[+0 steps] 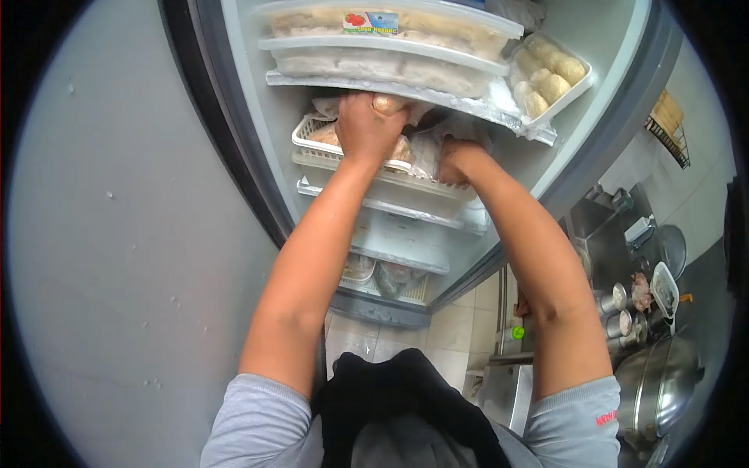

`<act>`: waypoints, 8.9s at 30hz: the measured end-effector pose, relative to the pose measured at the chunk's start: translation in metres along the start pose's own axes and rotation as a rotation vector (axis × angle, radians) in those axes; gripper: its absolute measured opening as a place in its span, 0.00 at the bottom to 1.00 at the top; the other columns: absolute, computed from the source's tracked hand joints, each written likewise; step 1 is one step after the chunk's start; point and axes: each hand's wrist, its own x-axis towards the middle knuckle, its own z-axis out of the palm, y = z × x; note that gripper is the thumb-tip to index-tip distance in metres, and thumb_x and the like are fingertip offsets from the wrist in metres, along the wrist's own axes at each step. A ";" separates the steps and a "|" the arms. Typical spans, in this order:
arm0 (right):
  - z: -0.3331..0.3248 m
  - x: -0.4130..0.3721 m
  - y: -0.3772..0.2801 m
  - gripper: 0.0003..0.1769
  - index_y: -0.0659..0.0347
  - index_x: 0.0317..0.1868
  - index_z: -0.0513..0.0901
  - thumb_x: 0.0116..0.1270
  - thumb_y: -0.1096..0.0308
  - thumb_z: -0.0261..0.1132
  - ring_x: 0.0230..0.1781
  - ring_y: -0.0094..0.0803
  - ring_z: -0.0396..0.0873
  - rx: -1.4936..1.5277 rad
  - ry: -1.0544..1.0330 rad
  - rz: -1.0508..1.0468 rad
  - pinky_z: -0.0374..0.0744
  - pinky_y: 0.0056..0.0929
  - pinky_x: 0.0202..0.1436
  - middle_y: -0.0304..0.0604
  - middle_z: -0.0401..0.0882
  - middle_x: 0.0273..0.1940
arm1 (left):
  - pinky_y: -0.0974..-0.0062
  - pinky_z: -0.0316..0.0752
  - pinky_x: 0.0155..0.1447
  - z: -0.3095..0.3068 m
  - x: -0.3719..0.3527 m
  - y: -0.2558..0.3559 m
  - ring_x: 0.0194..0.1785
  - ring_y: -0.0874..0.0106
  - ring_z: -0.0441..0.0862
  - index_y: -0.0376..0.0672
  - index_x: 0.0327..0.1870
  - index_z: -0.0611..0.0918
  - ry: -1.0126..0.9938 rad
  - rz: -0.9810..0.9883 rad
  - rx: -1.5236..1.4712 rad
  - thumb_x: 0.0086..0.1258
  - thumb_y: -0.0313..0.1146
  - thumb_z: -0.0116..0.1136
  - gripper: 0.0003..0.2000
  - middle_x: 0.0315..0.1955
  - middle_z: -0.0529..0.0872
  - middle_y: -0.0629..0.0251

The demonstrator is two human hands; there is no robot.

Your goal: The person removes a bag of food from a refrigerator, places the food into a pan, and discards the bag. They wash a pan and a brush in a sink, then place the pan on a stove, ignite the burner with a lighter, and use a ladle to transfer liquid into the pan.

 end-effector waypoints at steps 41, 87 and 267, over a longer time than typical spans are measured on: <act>0.004 -0.263 0.009 0.22 0.64 0.45 0.76 0.46 0.72 0.67 0.36 0.48 0.80 0.167 0.982 -0.227 0.79 0.37 0.40 0.52 0.80 0.36 | 0.60 0.63 0.62 -0.036 -0.033 0.029 0.56 0.52 0.68 0.37 0.53 0.75 -0.129 0.172 0.041 0.48 0.39 0.71 0.30 0.51 0.72 0.48; 0.421 -0.351 -0.325 0.29 0.58 0.53 0.77 0.66 0.43 0.52 0.50 0.38 0.78 -0.763 -0.002 -1.159 0.74 0.37 0.50 0.45 0.80 0.48 | 0.72 0.73 0.50 -0.599 -0.682 0.355 0.44 0.71 0.78 0.36 0.53 0.72 1.410 -0.871 0.090 0.57 0.30 0.65 0.23 0.42 0.80 0.61; 0.792 -1.377 -0.393 0.14 0.61 0.36 0.78 0.67 0.58 0.54 0.24 0.30 0.79 -2.506 -0.710 -1.423 0.73 0.24 0.23 0.46 0.82 0.29 | 0.66 0.75 0.39 -0.490 -0.793 0.439 0.35 0.62 0.83 0.29 0.37 0.81 4.265 -0.592 -0.943 0.47 0.33 0.61 0.18 0.31 0.85 0.50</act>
